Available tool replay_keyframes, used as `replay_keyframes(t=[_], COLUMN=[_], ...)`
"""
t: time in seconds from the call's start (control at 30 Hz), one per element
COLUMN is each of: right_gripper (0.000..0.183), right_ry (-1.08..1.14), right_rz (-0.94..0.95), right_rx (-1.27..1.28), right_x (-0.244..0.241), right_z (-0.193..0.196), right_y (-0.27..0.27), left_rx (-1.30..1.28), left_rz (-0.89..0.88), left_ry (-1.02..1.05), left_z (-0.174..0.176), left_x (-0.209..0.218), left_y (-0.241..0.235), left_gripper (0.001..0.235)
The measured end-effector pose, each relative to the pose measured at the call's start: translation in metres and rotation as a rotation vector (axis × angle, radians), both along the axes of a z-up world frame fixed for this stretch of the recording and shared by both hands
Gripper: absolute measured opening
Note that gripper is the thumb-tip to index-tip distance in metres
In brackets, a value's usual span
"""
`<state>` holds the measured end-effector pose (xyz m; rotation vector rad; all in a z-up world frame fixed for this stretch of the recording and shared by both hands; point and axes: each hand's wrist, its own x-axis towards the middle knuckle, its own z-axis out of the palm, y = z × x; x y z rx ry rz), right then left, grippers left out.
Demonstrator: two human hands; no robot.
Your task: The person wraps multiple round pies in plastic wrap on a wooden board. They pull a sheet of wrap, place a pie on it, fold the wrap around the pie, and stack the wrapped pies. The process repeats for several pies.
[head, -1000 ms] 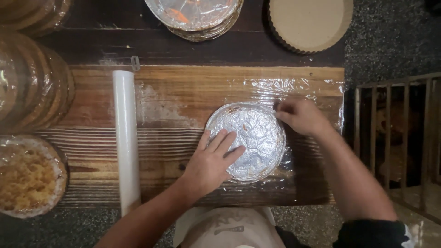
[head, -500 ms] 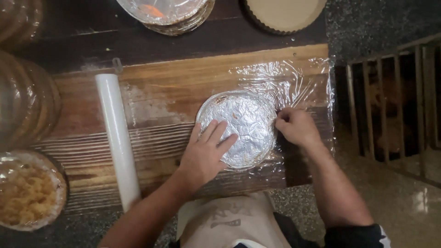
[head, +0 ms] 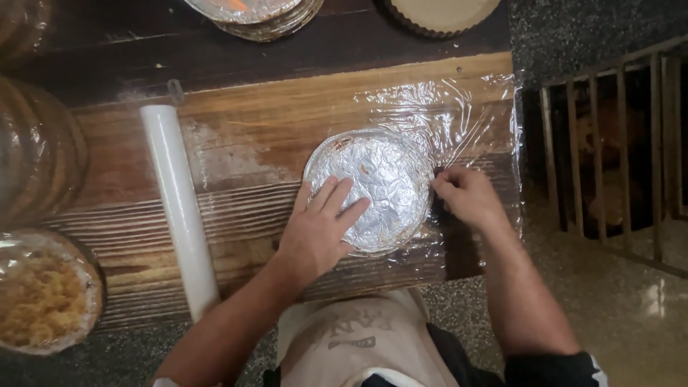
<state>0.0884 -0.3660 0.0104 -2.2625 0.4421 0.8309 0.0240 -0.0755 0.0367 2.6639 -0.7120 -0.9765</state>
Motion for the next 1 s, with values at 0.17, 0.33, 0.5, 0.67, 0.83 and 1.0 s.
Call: replay_keyframes(t=[0.17,0.33,0.5,0.67,0.83,1.0], right_gripper=[0.026,0.037,0.029,0.017,0.016,0.013], right_ry=[-0.008,-0.451,-0.734,-0.782,-0.717,-0.698], right_rz=[0.093,0.29,0.373,0.08,0.088,0.275], right_rx=[-0.12,-0.337,-0.207,-0.023,0.078,0.185], right_x=[-0.022,-0.03,-0.022,0.006,0.013,0.02], right_z=[-0.011,-0.01,-0.012,0.027,0.029,0.0], right_y=[-0.004,0.002,0.002,0.008,0.06,0.173], left_rx=[0.023,-0.076,-0.237,-0.497,-0.062,-0.041], left_rz=[-0.006,0.034,0.104,0.369,0.588,0.621], left_ry=[0.035,-0.108,-0.256,-0.426,-0.881,-0.772], left_z=[-0.005,-0.01,-0.028,-0.013,-0.008,-0.016], left_x=[-0.005,-0.003,-0.012,-0.018,-0.045,-0.04], left_y=[0.0,0.002,0.013,0.056,0.114,0.156], left_gripper=[0.08,0.078,0.076,0.062,0.049,0.051])
